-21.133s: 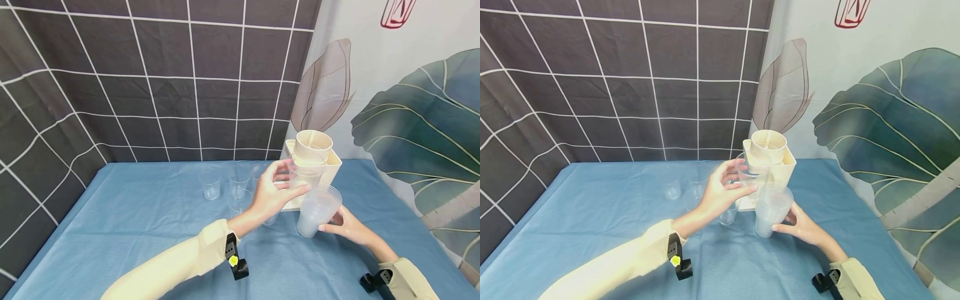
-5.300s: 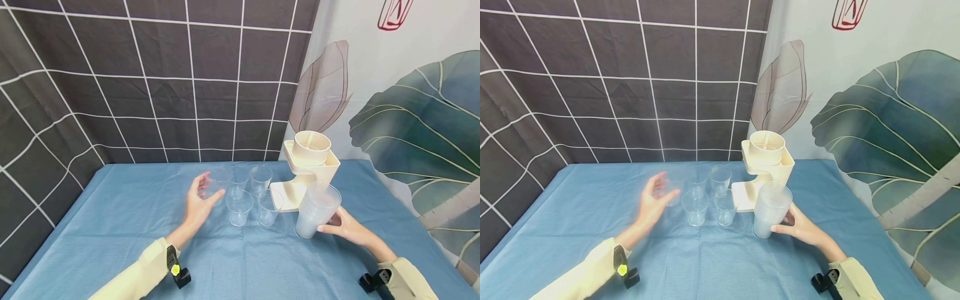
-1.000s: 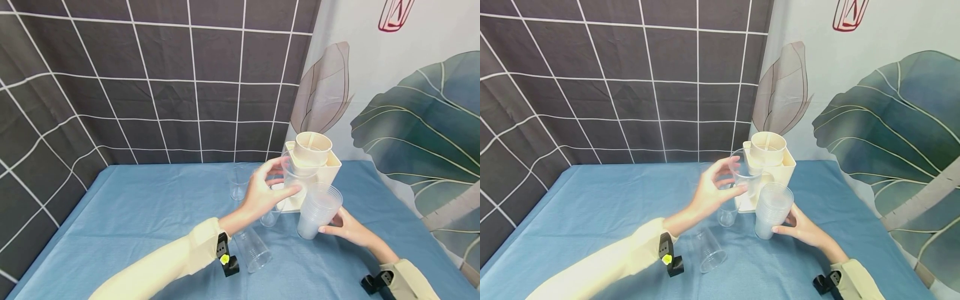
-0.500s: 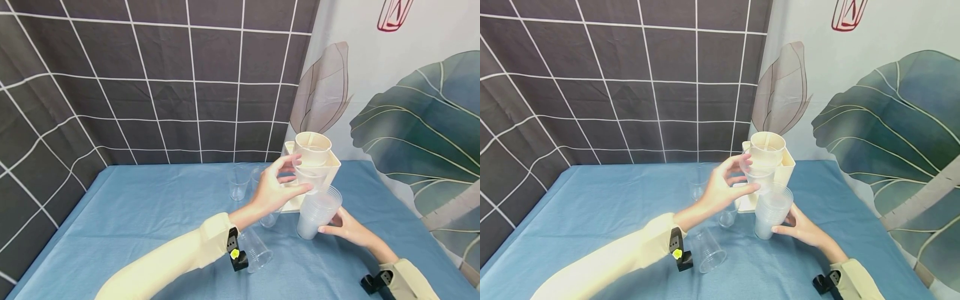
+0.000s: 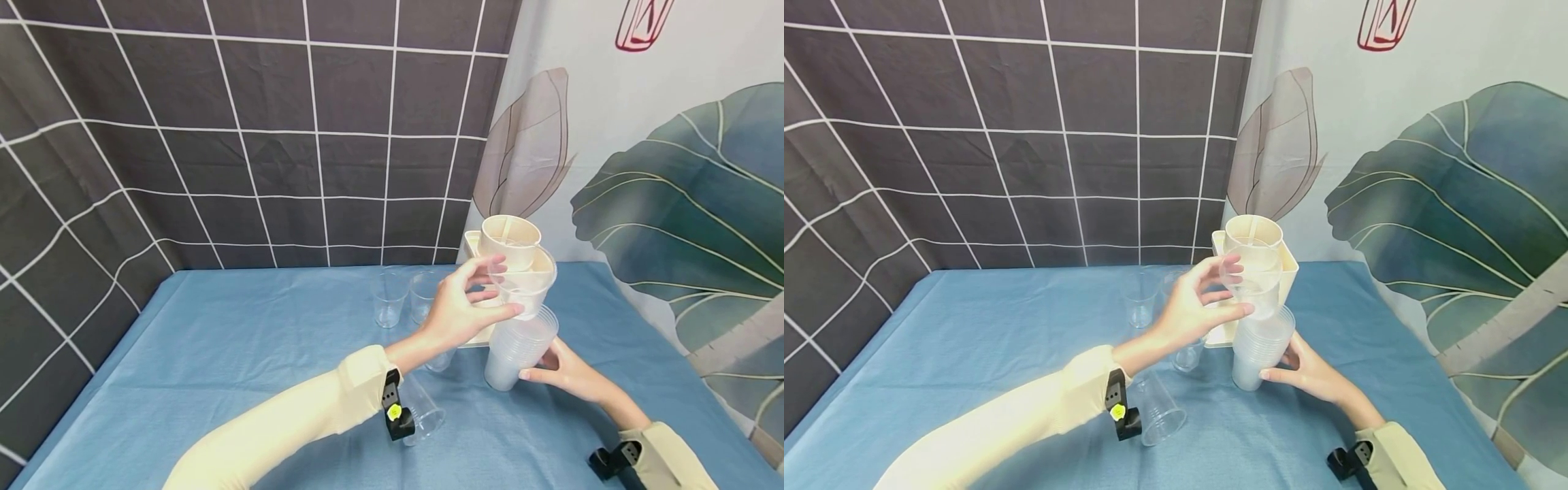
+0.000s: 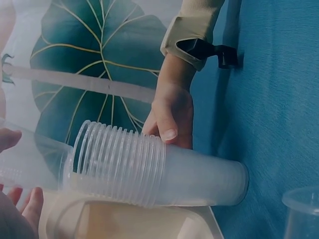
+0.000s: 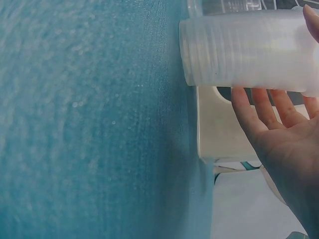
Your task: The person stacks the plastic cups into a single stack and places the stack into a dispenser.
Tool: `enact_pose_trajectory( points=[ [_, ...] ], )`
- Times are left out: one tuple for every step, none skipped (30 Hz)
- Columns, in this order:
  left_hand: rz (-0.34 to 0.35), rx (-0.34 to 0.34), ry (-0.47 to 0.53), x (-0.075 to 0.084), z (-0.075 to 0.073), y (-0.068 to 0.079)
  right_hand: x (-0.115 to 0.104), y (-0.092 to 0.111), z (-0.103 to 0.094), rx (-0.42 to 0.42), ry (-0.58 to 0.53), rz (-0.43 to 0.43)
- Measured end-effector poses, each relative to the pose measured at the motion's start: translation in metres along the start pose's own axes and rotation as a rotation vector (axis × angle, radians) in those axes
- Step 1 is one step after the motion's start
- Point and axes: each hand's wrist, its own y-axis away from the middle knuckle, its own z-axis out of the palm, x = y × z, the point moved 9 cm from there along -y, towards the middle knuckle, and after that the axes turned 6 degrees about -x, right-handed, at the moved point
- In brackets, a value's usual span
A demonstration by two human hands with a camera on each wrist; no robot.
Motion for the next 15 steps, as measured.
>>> enact_pose_trajectory(
  points=[
    [-0.005,-0.002,0.0,-0.0004,0.0008,0.0,0.0001,0.0,0.0,0.0,0.0,0.001],
    [-0.009,-0.006,0.003,-0.0008,0.0017,-0.0001,0.0003,0.0,-0.0001,0.001,0.001,0.003],
    [-0.013,-0.008,0.004,-0.0011,0.0025,-0.0002,0.0004,-0.0001,0.0,0.001,0.002,0.003],
    [-0.016,-0.01,0.003,-0.0018,0.0032,-0.0003,0.0006,0.0,0.0,0.001,0.002,0.006],
    [-0.02,-0.012,0.004,-0.0024,0.004,-0.0004,0.0008,0.0,0.0001,0.001,0.003,0.009],
    [-0.024,-0.014,0.004,-0.0032,0.0047,-0.0005,0.0009,0.0001,0.0001,0.001,0.004,0.011],
    [-0.027,-0.016,0.002,-0.0038,0.0053,-0.0006,0.001,0.0002,0.0001,0.002,0.003,0.014],
    [-0.031,-0.017,0.001,-0.0046,0.0059,-0.0005,0.001,0.0002,0.0002,0.003,0.004,0.017],
    [-0.035,-0.017,-0.003,-0.0054,0.0066,-0.0005,0.0012,0.0003,0.0002,0.003,0.002,0.019],
    [-0.041,-0.018,-0.008,-0.0066,0.0072,-0.0006,0.0009,0.0003,0.0002,0.003,0.0,0.017],
    [-0.043,-0.021,-0.011,-0.0073,0.0079,-0.0006,0.0007,0.0003,0.0003,0.003,-0.001,0.015],
    [-0.045,-0.023,-0.016,-0.008,0.0085,-0.0006,0.0006,0.0003,0.0003,0.003,-0.006,0.014],
    [-0.046,-0.025,-0.024,-0.0085,0.009,-0.0005,0.0003,0.0002,0.0005,0.002,-0.009,0.011],
    [-0.046,-0.027,-0.034,-0.0088,0.0094,-0.0005,0.0,0.0,0.0006,0.002,-0.011,0.007],
    [-0.046,-0.031,-0.046,-0.0093,0.0099,-0.0006,-0.0002,0.0,0.0007,0.001,-0.013,0.004]
  ],
)
